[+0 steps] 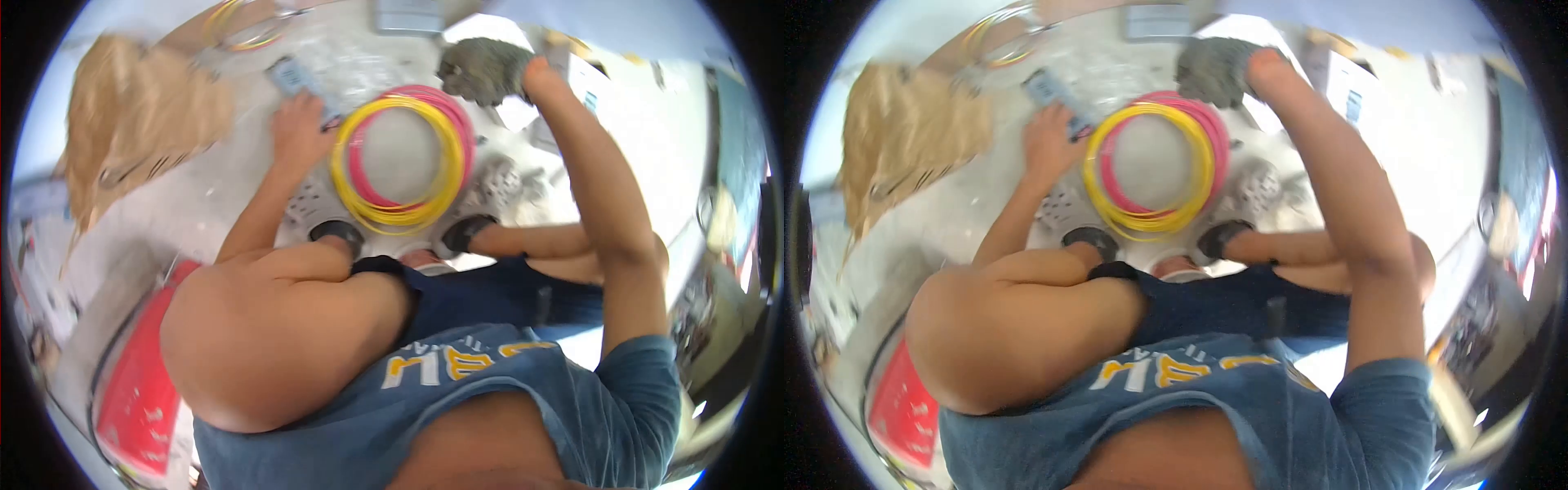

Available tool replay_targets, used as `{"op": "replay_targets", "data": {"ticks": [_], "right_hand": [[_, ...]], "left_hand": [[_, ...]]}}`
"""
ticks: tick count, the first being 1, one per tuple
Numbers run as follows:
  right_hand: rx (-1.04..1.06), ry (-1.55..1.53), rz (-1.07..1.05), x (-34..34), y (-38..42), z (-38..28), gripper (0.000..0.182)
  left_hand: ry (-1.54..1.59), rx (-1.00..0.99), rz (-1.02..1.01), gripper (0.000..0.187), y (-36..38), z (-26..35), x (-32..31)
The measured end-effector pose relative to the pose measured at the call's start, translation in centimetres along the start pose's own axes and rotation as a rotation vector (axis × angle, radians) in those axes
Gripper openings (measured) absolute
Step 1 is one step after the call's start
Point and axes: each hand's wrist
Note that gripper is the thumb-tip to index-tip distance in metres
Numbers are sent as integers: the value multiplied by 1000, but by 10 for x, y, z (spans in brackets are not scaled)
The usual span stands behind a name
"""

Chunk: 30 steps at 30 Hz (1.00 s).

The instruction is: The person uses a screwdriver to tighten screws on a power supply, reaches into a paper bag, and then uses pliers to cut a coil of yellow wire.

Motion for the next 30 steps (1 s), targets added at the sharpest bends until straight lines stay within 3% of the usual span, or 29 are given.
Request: {"op": "replay_targets", "data": {"ticks": [2,3,4,5,6,7,8,9,10,11,12,14,16,17,18,19,20,21,22,23,24,25,27,29,30], "right_hand": [[-330,-83,-196,96,78,-75,37],[-83,258,-358,125,88,-57,43],[-47,326,-103,137,128,-59,44],[-60,512,18,128,142,-31,43],[18,395,219,121,174,-2,35],[-202,280,140,136,195,-25,30],[55,558,419,116,214,31,29],[135,651,451,128,228,-7,29],[-323,208,151,133,238,-21,29],[-290,97,147,133,249,-29,28],[-435,-66,100,134,257,-42,29],[-378,-34,206,116,274,-37,25],[-232,136,289,109,279,-44,25],[-288,82,218,122,266,-65,25],[-261,-77,254,121,257,-74,26],[-191,-49,239,131,242,-89,26],[-123,-23,219,141,224,-106,26],[54,104,353,143,207,-123,27],[-14,67,231,159,184,-145,30],[100,211,432,153,163,-161,34],[97,285,547,147,135,-171,41],[70,110,540,149,105,-199,46],[110,-1,601,146,49,-254,51],[378,250,589,125,-23,-280,60],[261,137,475,126,-38,-308,59]], "left_hand": [[24,-47,-29,49,3,10,-6],[-1,-50,29,46,7,10,-6],[-33,-46,93,43,7,11,-7],[-38,-56,99,43,5,13,-12],[2,-57,98,41,3,10,-18],[21,-40,103,39,4,0,-19],[58,-73,111,38,7,-6,-22],[74,-90,132,37,8,-9,-18],[131,-128,152,37,11,-15,-11],[193,-135,215,38,11,-10,9],[268,-166,277,38,8,-1,41],[114,-133,540,38,1,9,129],[193,59,762,42,17,23,236],[186,86,776,42,32,-1,252],[-143,42,755,42,43,-23,271],[-478,8,724,42,50,-38,287],[-385,108,460,37,57,-50,279],[-278,203,194,32,62,-60,264],[-318,214,50,24,65,-50,255],[-354,216,-94,18,67,-37,247],[-341,108,14,17,75,-29,239],[-312,10,111,17,85,-22,230],[-314,4,123,20,87,-18,223],[-326,-20,128,24,86,-19,227],[-294,-13,56,31,85,-16,233]]}}
Point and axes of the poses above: each hand's wrist, its own y-axis away from the middle knuckle, its own x-axis out of the back of the hand, z = x × y, and after that the axes turned 9 degrees about y, right-handed
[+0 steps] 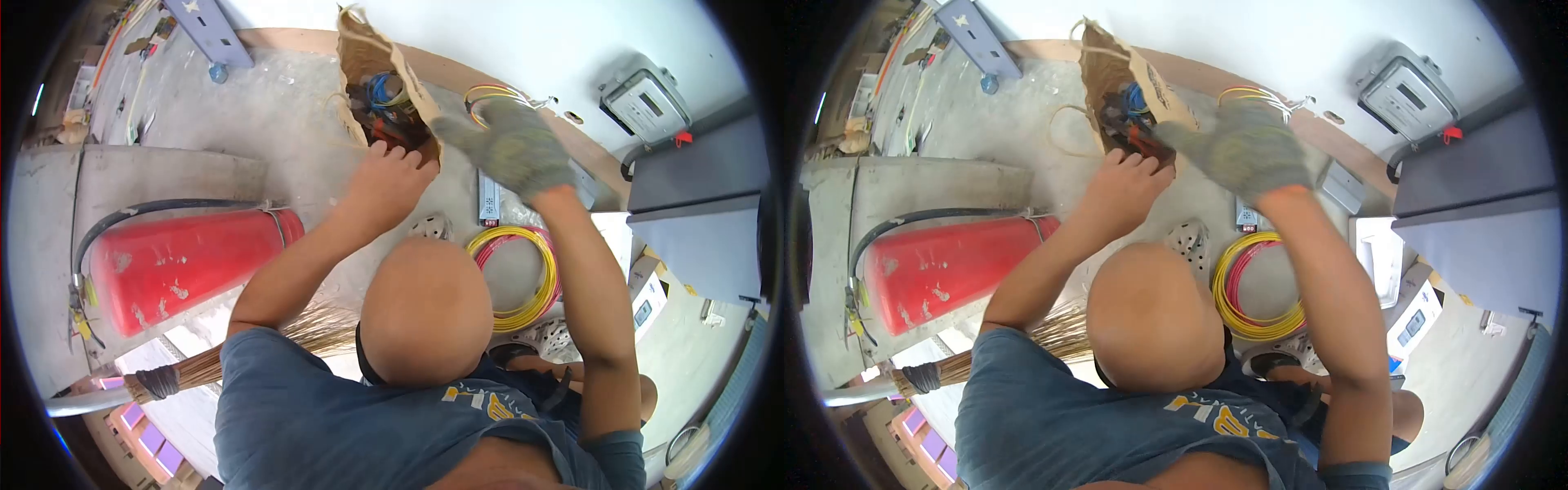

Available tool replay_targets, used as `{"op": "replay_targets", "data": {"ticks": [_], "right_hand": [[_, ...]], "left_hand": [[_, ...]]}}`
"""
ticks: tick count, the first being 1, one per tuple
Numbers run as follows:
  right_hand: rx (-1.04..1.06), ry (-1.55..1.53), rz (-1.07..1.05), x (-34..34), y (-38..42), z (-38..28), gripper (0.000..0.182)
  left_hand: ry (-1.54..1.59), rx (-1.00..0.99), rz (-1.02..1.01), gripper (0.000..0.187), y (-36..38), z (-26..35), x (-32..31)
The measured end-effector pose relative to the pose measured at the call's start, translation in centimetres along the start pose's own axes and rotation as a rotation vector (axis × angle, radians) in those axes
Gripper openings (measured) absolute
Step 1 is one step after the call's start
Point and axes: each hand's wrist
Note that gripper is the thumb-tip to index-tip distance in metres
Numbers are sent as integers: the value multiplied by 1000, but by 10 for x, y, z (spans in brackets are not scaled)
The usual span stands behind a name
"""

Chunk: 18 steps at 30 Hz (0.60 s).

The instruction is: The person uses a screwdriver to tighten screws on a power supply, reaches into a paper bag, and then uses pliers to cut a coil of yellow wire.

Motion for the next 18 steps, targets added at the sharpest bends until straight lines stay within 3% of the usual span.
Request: {"op": "replay_targets", "data": {"ticks": [1,4,5,7,8,10,12,14,16,17,18], "right_hand": [[-131,-92,-108,-2,-18,-19,59],[-54,-106,-229,-37,-53,-18,52],[-26,-150,-176,-48,-57,-13,42],[-23,-200,-163,-50,-56,-8,39],[-29,-249,-135,-49,-53,-6,35],[-33,-283,-151,-44,-49,-3,35],[-34,-313,-162,-39,-46,-3,34],[-115,-359,-187,-35,-43,-1,33],[-128,-370,-184,-38,-42,4,33],[-144,-380,-172,-40,-43,8,32],[-142,-378,-173,-44,-43,13,32]], "left_hand": [[32,-1,-67,38,-1,-1,7],[247,22,-224,51,7,-13,25],[256,28,-237,51,7,-17,36],[423,194,-461,53,-1,-24,73],[430,197,-476,53,-15,-33,85],[270,170,-783,47,-54,-68,95],[228,294,-932,40,-103,-95,81],[29,84,-1213,35,-143,-127,35],[-218,-250,-1354,33,-163,-150,-33],[-217,-244,-1350,33,-161,-150,-48],[-52,-204,-1187,33,-156,-147,-59]]}}
Point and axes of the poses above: each hand's wrist, its own y-axis away from the middle knuckle, its own x-axis out of the back of the hand, z = x × y, and after that the axes turned 9 degrees about y, right-handed
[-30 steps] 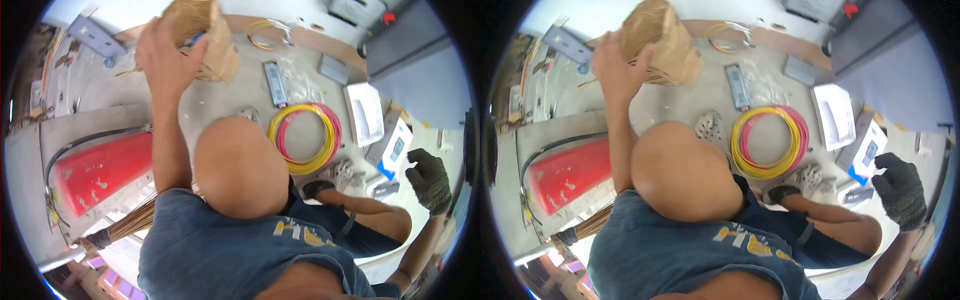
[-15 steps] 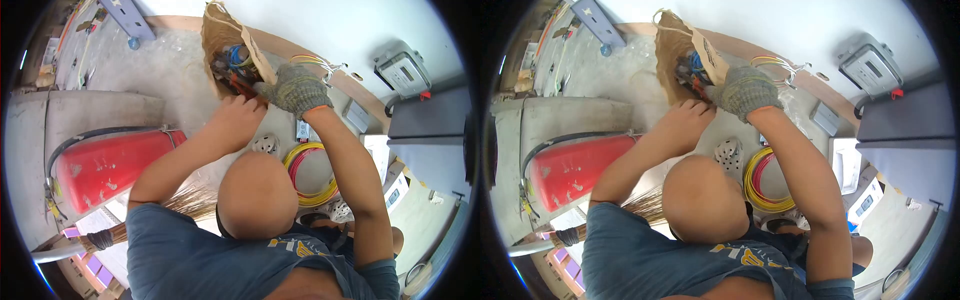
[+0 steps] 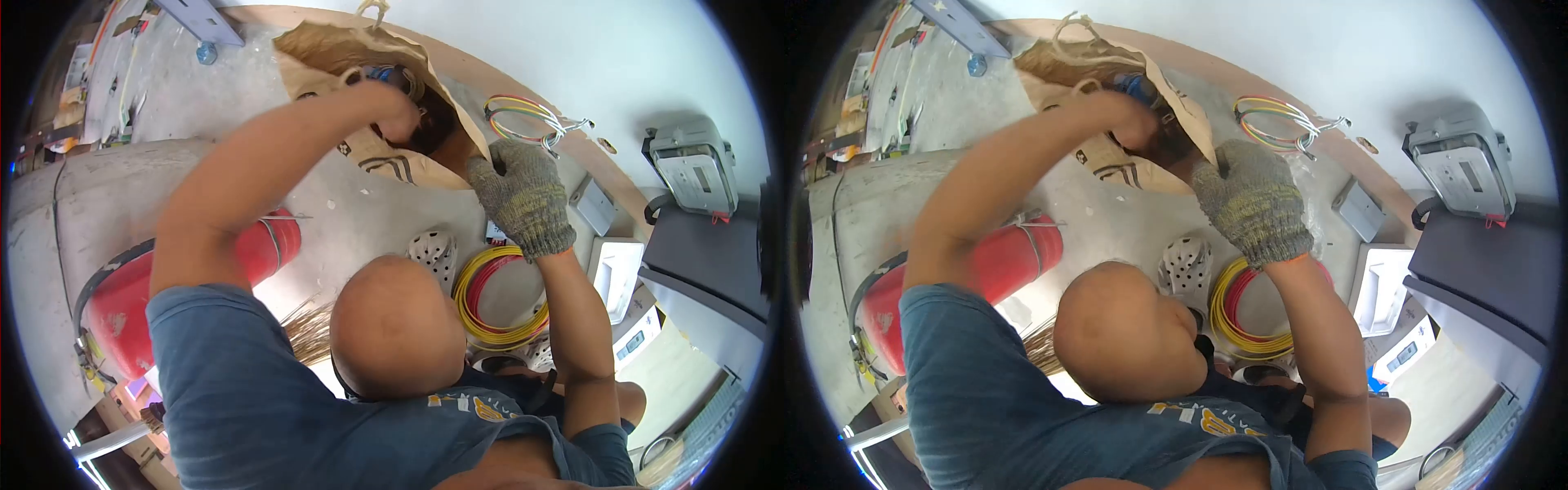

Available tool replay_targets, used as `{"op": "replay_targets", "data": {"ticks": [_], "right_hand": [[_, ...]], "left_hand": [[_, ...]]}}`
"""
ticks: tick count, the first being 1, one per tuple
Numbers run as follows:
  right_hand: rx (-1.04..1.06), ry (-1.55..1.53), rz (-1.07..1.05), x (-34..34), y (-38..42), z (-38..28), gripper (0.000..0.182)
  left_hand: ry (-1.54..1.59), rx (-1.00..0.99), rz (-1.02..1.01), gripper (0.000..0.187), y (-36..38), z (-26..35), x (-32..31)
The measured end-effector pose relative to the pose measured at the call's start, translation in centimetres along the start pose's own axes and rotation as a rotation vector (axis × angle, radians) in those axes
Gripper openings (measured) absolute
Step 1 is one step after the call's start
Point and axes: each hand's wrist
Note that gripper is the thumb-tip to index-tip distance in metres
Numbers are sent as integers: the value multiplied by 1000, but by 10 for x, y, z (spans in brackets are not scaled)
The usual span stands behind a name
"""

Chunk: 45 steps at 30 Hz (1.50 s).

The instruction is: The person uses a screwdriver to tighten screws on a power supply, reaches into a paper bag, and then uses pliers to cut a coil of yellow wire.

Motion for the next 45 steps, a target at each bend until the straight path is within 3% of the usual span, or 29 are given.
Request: {"op": "replay_targets", "data": {"ticks": [1,2,4,5,6,8,12,14,16,18,21,25,27,28,29,30,31,32,33,34,36,37,40,42,44,45], "right_hand": [[-12,1,61,-3,0,6,33],[-26,4,123,-4,-1,12,34],[-18,29,114,-3,-3,16,33],[1,46,108,-2,-4,16,32],[2,48,110,-2,-4,16,32],[27,11,115,-3,-1,15,31],[42,55,76,3,2,11,27],[47,-5,64,-1,3,9,27],[55,5,50,-6,3,11,27],[78,17,46,-8,2,10,27],[60,18,18,-8,4,9,26],[99,33,82,-9,2,13,28],[247,3,250,-15,3,24,29],[356,-34,377,-20,2,33,29],[331,-26,287,-11,7,31,30],[300,-21,192,2,12,29,34],[536,165,253,6,7,42,39],[784,352,317,10,9,56,46],[753,370,321,16,27,59,46],[731,382,362,24,34,65,44],[698,398,443,40,55,70,41],[697,407,484,54,70,70,39],[703,431,632,80,129,55,34],[695,442,714,100,159,66,31],[675,442,789,105,177,53,28],[652,448,797,99,195,68,28]], "left_hand": [[134,-49,180,32,-12,4,-10],[137,-57,184,32,-24,9,-22],[86,-198,1305,28,-38,18,-44],[25,-216,1354,24,-37,18,-46],[23,-216,1357,24,-27,20,-38],[198,138,536,25,-9,24,-18],[79,239,506,25,-4,12,-21],[156,193,696,26,-13,15,-25],[249,184,681,29,-54,19,-38],[-22,20,844,33,-93,13,-56],[118,-7,776,32,-98,13,-52],[206,51,690,32,-67,17,-40],[413,199,886,28,-46,29,-43],[340,158,962,26,-34,21,-51],[262,205,814,26,11,32,-36],[375,270,919,29,48,43,-25],[365,113,1343,31,68,38,-43],[559,19,1480,31,96,34,-52],[816,-47,1481,33,143,65,-45],[767,46,1434,28,188,103,-38],[595,-95,1747,34,227,165,-32],[590,-110,1751,34,227,182,-25],[-75,-367,1655,32,217,227,8],[-237,-496,1681,44,176,249,11],[-409,-1025,1730,46,130,244,26],[-229,-918,1769,44,103,240,13]]}}
Point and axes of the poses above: each hand's wrist, its own y-axis away from the middle knuckle, its own x-axis out of the back of the hand, z = x × y, and after that the axes turned 9 degrees about y, right-handed
